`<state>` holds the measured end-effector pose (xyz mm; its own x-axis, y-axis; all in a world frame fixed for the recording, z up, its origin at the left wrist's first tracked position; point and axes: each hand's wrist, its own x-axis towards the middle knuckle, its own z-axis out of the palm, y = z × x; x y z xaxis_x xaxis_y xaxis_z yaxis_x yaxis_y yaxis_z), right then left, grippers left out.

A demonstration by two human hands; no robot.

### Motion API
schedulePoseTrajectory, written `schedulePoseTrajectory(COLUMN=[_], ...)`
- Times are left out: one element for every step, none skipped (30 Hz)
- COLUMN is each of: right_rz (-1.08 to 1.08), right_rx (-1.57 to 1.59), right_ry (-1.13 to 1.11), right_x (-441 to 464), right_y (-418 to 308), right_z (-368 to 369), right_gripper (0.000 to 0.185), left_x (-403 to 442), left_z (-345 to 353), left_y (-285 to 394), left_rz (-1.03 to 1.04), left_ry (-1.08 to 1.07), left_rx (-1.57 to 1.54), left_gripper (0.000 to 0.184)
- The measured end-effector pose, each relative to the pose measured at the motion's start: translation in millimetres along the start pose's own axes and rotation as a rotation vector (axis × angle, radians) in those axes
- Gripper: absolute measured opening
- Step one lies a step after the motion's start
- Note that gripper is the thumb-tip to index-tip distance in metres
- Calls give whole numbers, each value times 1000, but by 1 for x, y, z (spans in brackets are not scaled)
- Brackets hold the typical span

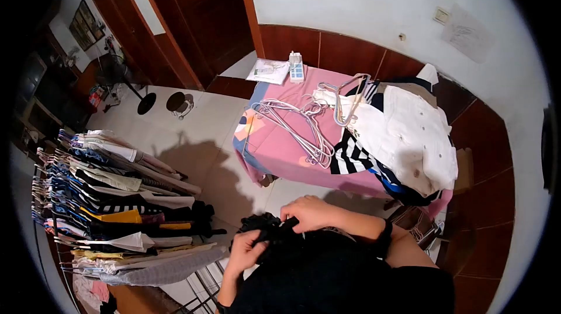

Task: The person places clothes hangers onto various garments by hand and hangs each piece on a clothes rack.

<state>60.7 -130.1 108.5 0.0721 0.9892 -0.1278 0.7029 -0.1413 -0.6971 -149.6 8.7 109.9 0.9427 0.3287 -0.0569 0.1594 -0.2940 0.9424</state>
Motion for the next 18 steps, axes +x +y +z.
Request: schedulePoseTrajectory(right_rz=[50,98,109,97,48,1,-51,-112,5,124,250,371,456,537,529,593,655,649], right_rx=[-8,-19,4,12,0,-12,133,355,399,439,367,291,207,123,132,26,-81,-74], right_ry=[-36,-73,-70,-80,-80,-78,-129,-136,-87,-41,60,160,228,295,281,319,359,351], right_x=[9,18,28,36,44,52,61,64,67,69,69,68,72,76,77,78,81,85], right_y=[10,20,35,50,66,85,108,132,157,178,199,216,248,277,288,297,304,310], right_z=[-8,-17,-21,-24,-27,-29,-37,-45,-51,-60,-69,-79,-77,-72,-76,-77,-77,-75], right_gripper=[34,36,36,36,36,36,40,42,44,45,44,42,41,40,40,40,40,40], left_x=[9,19,32,44,53,62,70,79,87,97,108,117,127,138,146,154,162,172], left_z=[-7,-13,-17,-16,-14,-12,-10,-8,-5,-4,-3,-2,-2,-2,-4,-5,-5,-4], left_y=[-1,-1,9,19,14,9,11,13,16,24,26,28,34,34,34,36,39,43], left_rz=[11,22,98,86,39,-5,-15,-102,-188,-162,-180,-197,-183,-193,-172,-153,-162,-171], left_ry=[29,60,78,84,98,111,117,167,218,227,277,329,350,364,354,340,336,344], left_rx=[-16,-33,55,72,15,-43,-37,-238,-443,-545,-544,-543,-498,-495,-449,-402,-399,-393], left_gripper=[9,8,6,5,5,6,6,8,10,13,12,11,10,10,9,9,11,11])
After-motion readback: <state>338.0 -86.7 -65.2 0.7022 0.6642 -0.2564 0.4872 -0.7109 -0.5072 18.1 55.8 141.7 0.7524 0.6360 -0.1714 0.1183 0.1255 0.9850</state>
